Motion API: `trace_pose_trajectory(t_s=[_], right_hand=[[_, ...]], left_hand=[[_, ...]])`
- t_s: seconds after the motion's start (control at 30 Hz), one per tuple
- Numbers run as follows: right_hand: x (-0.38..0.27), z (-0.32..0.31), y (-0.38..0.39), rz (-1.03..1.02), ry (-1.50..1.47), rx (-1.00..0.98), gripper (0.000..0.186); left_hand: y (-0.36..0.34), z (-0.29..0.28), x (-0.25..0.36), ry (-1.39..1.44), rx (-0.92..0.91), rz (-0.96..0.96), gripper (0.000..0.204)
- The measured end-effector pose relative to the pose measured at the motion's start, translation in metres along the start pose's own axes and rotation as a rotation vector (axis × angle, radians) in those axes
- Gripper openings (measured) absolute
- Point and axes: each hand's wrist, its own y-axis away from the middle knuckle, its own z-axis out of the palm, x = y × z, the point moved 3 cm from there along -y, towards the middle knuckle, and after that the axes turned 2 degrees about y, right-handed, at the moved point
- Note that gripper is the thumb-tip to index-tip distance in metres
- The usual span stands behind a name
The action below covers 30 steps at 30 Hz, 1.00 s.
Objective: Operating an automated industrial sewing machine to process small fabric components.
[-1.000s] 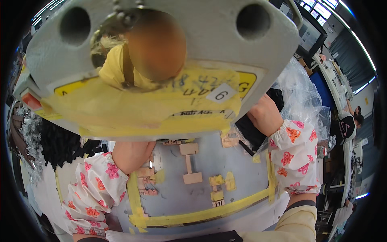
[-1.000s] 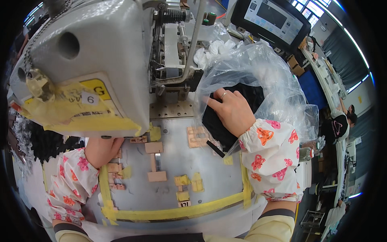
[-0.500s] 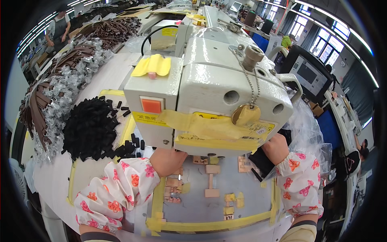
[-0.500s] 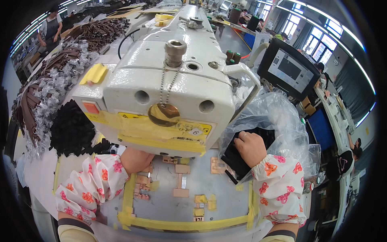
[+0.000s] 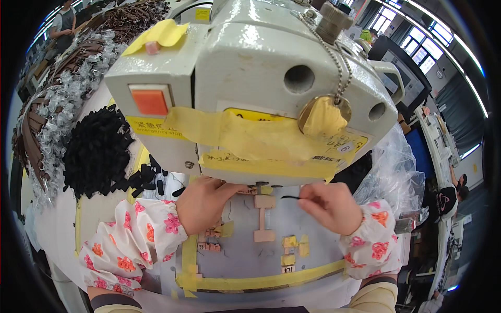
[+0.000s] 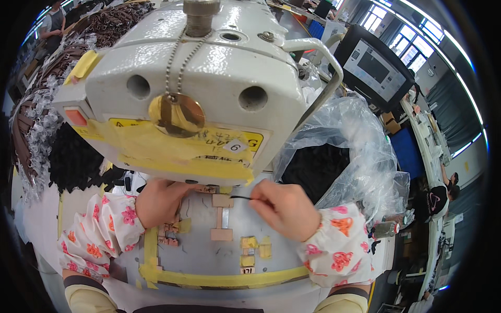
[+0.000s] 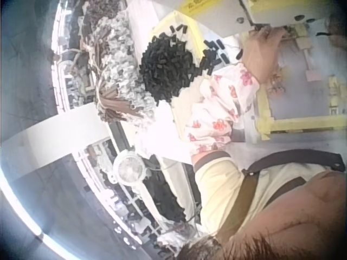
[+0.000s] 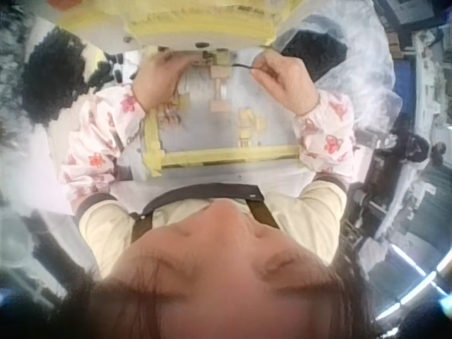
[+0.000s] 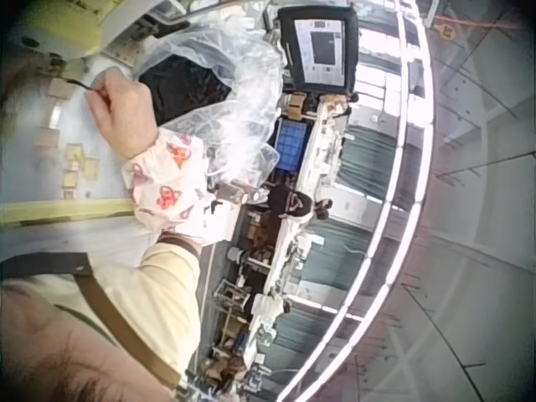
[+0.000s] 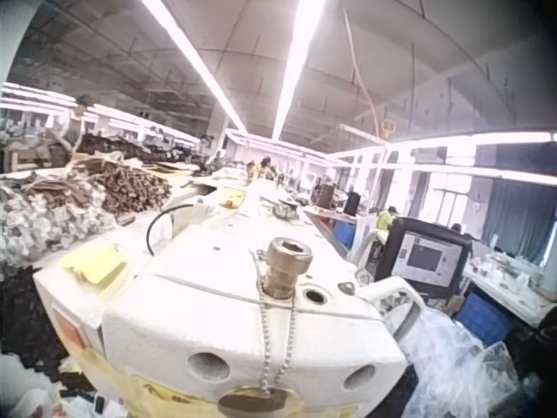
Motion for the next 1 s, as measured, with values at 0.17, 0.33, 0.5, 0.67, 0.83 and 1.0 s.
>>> trace_pose_trajectory(t_s=[0.17, 0.33, 0.5, 0.67, 0.83, 1.0], right_hand=[[0.021, 0.052, -0.031, 0.11, -0.651, -0.09, 0.021], [0.022, 0.061, -0.031, 0.24, -0.917, -0.116, 0.028], [0.034, 0.061, -0.027, 0.249, -0.878, -0.162, 0.027], [0.029, 0.063, -0.026, 0.197, -0.955, -0.048, 0.018], [0.012, 0.052, -0.02, -0.144, -0.151, 0.232, 0.016], [0.012, 0.054, -0.022, -0.457, 0.07, 0.42, 0.02]], left_hand=[[-0.02, 0.006, 0.0, 0.597, 0.032, -0.038, 0.022], [-0.016, 0.012, -0.006, 0.571, 0.026, -0.082, 0.017], [-0.013, 0.014, -0.01, 0.699, -0.09, -0.227, 0.012], [-0.012, 0.019, -0.011, 0.642, 0.033, -0.125, 0.008], [-0.009, 0.027, -0.017, 0.803, 0.022, -0.231, 0.007], [-0.015, 0.018, -0.011, 0.946, 0.016, -0.382, 0.008]])
